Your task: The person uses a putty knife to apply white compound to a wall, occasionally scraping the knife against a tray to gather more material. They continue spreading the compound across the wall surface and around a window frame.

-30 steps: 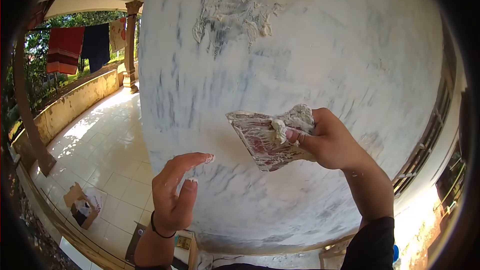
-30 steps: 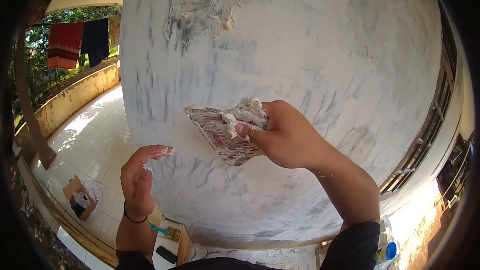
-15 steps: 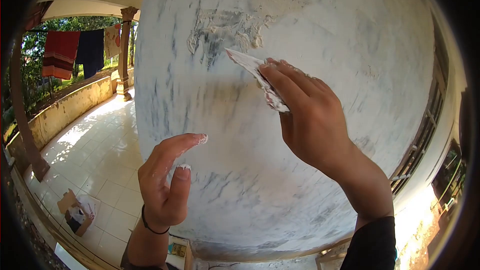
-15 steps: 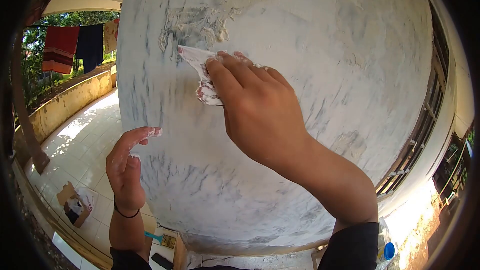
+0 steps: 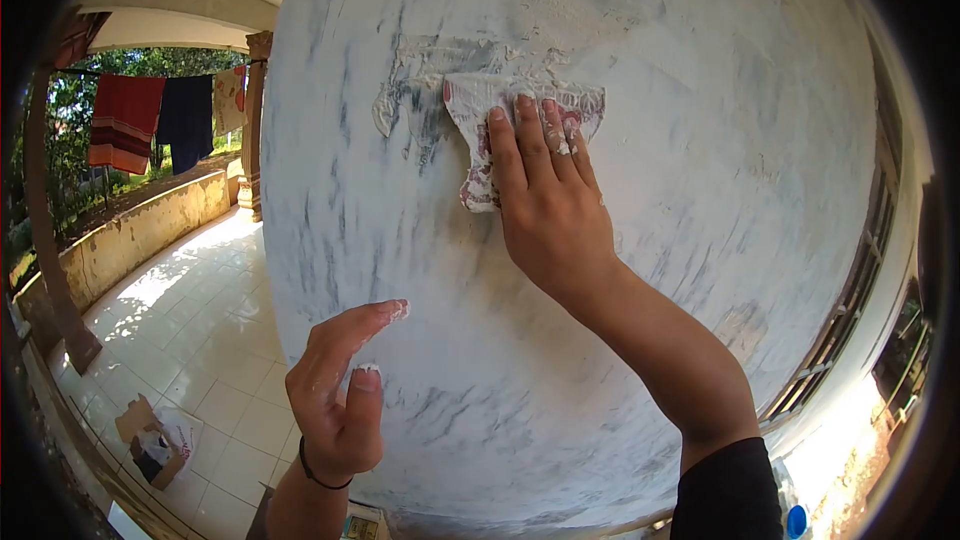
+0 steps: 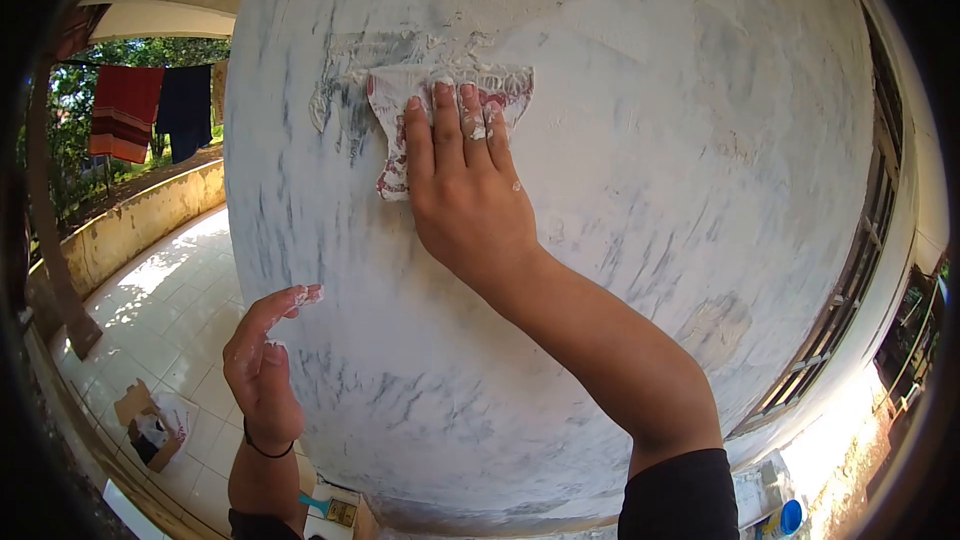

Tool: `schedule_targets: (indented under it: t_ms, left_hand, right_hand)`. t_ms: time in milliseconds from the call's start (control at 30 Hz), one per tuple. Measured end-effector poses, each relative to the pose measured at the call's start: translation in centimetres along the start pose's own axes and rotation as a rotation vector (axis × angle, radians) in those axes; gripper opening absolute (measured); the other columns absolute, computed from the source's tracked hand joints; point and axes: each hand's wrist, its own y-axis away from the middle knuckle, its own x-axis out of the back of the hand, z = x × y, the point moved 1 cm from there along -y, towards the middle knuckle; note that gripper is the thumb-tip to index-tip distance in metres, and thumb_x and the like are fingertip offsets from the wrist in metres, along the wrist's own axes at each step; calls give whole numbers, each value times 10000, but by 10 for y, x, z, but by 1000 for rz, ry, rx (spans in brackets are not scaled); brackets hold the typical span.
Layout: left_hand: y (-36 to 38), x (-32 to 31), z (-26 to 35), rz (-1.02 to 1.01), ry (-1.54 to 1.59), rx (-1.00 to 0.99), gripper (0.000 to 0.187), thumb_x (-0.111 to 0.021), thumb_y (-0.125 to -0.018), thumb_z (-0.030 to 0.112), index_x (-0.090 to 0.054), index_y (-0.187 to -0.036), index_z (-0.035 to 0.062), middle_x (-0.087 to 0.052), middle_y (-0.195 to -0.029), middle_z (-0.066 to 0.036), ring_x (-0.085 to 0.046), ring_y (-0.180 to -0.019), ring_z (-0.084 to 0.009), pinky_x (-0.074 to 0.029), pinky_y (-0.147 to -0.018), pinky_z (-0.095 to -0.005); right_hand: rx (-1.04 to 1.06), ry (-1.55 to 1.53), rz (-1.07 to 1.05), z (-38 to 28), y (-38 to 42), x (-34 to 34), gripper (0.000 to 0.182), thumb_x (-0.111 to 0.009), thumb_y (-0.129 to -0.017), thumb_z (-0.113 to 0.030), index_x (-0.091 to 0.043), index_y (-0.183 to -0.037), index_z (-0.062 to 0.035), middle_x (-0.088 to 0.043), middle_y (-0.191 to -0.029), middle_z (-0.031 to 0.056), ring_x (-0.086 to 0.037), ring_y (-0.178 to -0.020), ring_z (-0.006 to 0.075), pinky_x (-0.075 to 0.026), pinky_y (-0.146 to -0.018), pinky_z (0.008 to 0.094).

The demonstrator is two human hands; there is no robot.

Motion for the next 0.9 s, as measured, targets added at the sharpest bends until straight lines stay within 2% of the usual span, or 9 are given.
schedule_targets:
  t_ms: [200,300,367,533,600,700,800,833,900]
  left_hand:
    - [-2,-16,-24,84,68,-58,348,-410,-872,139,-544,-1098,-90,-623,-1023,-223,-597,-967,-293,-480,-843,-358]
    - [-3,-24,-37,51,53,-89,357,-407,-874,149,-541,-1098,-95,-623,-1018,-228,-602,-963,-293,-484,-840,-361]
    - [-8,-29,-43,47,83,-92,460,-409,-905,282,-510,-1160,-88,-590,-1096,-225,-618,-945,-339,-432,-890,-437]
    - [-28,-33,-43,31,64,-144,474,-371,-906,275,-485,-1193,-84,-565,-1154,-217,-604,-982,-336,-417,-885,-410]
    - [-44,-37,-44,43,64,-162,482,-353,-906,273,-475,-1207,-83,-561,-1166,-212,-597,-1001,-330,-405,-885,-397]
    - [-65,-41,-41,142,94,-182,439,-370,-909,223,-489,-1174,-107,-583,-1130,-227,-599,-1017,-303,-439,-862,-383]
    - [-72,-37,-36,207,37,-158,469,-351,-928,276,-482,-1202,-81,-576,-1160,-213,-598,-1022,-291,-404,-869,-379]
    - [-71,-35,-35,217,31,-174,480,-340,-934,297,-484,-1207,-70,-577,-1162,-205,-599,-1022,-285,-394,-870,-375]
    - [-70,-33,-33,234,21,-196,490,-329,-939,318,-485,-1213,-58,-578,-1165,-196,-599,-1022,-279,-385,-872,-370]
  right_hand:
    - [2,22,66,1,-2,-10,433,-468,-795,-76,-501,-1184,108,-497,-1191,346,-522,-1093,467,-366,-973,522]
    - [-27,6,12,-2,-6,-12,457,-479,-822,-30,-433,-1262,85,-444,-1253,342,-443,-1178,482,-320,-1008,529]
    - [-44,-37,13,-3,-3,-12,461,-474,-825,-32,-426,-1268,84,-431,-1264,343,-431,-1187,485,-312,-1011,534]
    - [-20,-79,36,-1,2,-16,477,-470,-798,-70,-451,-1236,117,-417,-1261,366,-420,-1182,507,-301,-1006,563]
    - [-29,-107,27,-1,1,-16,488,-461,-805,-71,-432,-1254,117,-405,-1280,356,-378,-1220,505,-278,-1021,566]
    - [-34,-127,5,-9,14,-15,492,-456,-809,-71,-422,-1262,117,-404,-1287,346,-361,-1236,500,-262,-1031,565]
    - [-30,-155,-31,-9,12,-11,494,-452,-811,-69,-417,-1269,115,-405,-1294,336,-354,-1244,496,-259,-1034,563]
    - [-51,-175,-80,-7,10,-6,486,-456,-851,-68,-387,-1316,57,-368,-1342,310,-345,-1257,484,-269,-1032,543]
    - [-48,-166,-47,-6,7,-10,495,-450,-831,-67,-395,-1299,83,-376,-1329,320,-335,-1263,485,-256,-1040,548]
